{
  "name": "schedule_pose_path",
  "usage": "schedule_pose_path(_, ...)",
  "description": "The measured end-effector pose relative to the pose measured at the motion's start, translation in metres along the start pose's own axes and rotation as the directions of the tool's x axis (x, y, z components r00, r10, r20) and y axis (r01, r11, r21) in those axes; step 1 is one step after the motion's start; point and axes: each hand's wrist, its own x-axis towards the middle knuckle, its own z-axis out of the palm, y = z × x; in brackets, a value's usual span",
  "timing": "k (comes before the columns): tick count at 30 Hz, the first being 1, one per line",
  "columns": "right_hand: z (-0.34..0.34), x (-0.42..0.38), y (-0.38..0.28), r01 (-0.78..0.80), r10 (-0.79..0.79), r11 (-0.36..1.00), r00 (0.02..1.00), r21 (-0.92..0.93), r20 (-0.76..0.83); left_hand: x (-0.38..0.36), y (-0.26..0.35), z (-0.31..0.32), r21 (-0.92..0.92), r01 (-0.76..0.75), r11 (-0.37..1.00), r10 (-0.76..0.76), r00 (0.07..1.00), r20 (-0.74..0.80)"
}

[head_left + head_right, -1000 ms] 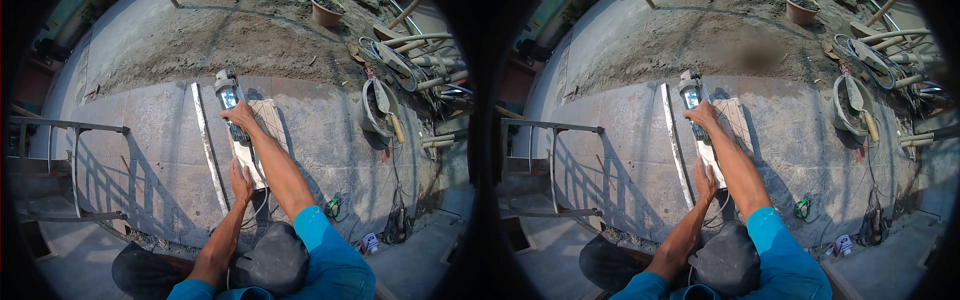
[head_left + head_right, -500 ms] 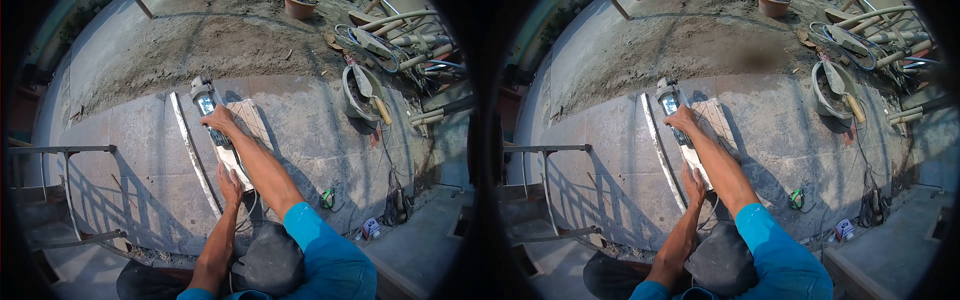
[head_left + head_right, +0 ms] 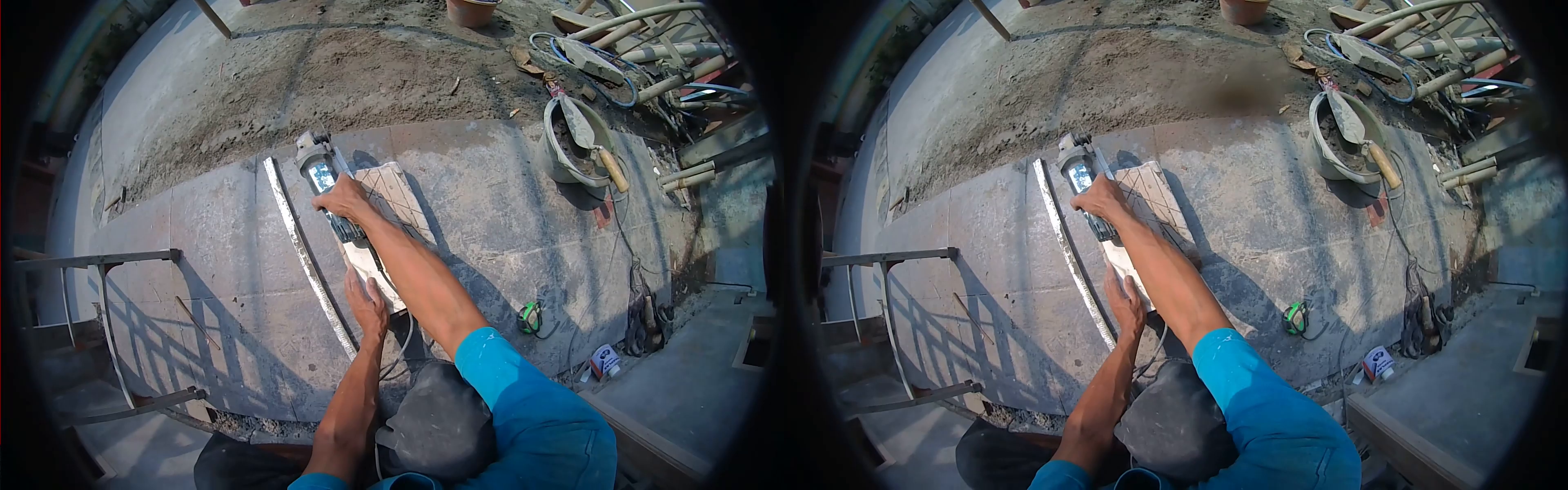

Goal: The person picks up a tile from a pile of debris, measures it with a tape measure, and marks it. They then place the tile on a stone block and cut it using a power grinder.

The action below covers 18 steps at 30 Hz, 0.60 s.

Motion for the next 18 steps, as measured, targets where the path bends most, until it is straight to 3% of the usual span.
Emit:
schedule_pose_path(3, 0.0048, 0.0030, 0.0028, 0.017, -0.018, 1.000, 0.997, -0.020, -0.075, 0.0006, 0.0050, -0.0019, -0.005, 0.006, 1.000, -0.006, 1.000, -0.004)
schedule_pose_path(18, 0.0078, 0.0006, 0.0089, 0.030, -0.031, 0.999, 0.995, -0.011, -0.100, 0.0003, 0.0022, 0.0004, 0.004, -0.036, 0.999, 0.036, 0.999, -0.035)
